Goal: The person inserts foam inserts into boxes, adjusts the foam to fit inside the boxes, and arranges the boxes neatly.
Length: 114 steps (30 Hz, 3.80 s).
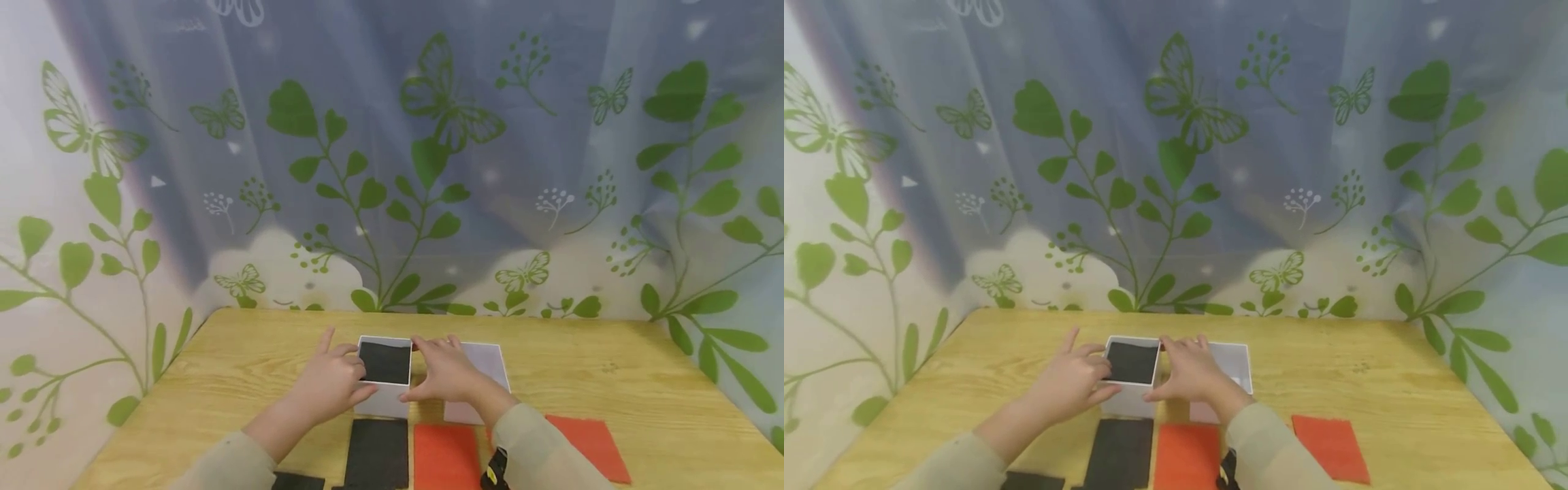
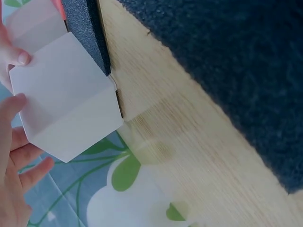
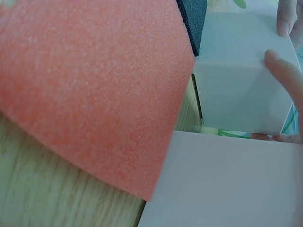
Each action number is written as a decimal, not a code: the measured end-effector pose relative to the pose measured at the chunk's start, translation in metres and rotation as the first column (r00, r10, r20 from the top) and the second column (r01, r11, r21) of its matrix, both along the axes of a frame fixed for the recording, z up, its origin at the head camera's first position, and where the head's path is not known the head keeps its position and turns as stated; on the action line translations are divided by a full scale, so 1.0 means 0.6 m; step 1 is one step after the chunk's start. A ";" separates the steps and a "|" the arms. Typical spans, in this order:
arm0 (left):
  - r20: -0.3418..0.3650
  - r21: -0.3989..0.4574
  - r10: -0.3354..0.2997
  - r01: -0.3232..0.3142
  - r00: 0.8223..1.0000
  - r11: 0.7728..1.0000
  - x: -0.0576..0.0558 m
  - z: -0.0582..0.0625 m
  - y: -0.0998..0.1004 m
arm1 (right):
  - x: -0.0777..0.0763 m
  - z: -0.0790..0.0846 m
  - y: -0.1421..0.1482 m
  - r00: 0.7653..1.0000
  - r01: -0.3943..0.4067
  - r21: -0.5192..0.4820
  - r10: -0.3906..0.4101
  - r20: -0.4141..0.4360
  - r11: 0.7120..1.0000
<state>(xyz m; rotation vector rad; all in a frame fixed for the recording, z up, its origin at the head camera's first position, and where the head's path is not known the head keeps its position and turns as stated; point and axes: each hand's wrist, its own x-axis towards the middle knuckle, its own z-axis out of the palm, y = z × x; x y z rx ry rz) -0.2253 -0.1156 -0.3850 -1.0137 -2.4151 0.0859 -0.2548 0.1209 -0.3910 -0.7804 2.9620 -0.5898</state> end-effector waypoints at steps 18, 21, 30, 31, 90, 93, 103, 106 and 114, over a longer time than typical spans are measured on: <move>-0.091 0.047 -0.064 0.069 0.994 0.997 -0.005 -0.008 -0.004 | -0.001 -0.001 0.002 1.000 0.005 0.002 -0.005 -0.016 1.000; -0.049 0.039 -0.031 0.033 0.998 0.999 -0.004 -0.005 -0.004 | -0.002 -0.002 0.002 1.000 0.003 0.002 -0.003 -0.009 1.000; 0.118 -0.132 0.185 -0.169 0.976 0.977 0.000 -0.004 0.021 | 0.001 -0.002 0.000 1.000 0.005 0.005 -0.005 -0.007 1.000; 0.125 -0.144 0.209 -0.191 0.970 0.971 0.001 -0.004 0.025 | 0.002 -0.002 0.000 1.000 0.006 0.006 -0.006 -0.012 1.000; 0.262 -0.075 -0.036 0.057 0.964 0.996 -0.004 -0.007 0.059 | -0.001 -0.003 -0.001 1.000 -0.002 0.019 0.002 -0.011 1.000; 0.298 -0.016 -0.059 0.066 0.953 0.998 0.001 -0.007 0.053 | -0.002 -0.002 -0.002 1.000 0.005 0.022 -0.005 -0.010 1.000; 0.356 0.028 -0.066 0.060 0.932 0.998 0.005 -0.006 0.058 | 0.001 -0.003 0.001 1.000 0.015 0.019 -0.015 -0.008 1.000; 0.383 0.045 -0.064 0.051 0.922 0.998 0.011 -0.006 0.054 | 0.002 -0.002 0.000 1.000 0.014 0.021 -0.013 -0.010 1.000; 0.370 0.063 -0.106 0.088 0.923 0.994 0.045 -0.006 0.024 | 0.005 0.001 -0.003 1.000 0.008 0.014 -0.008 -0.014 1.000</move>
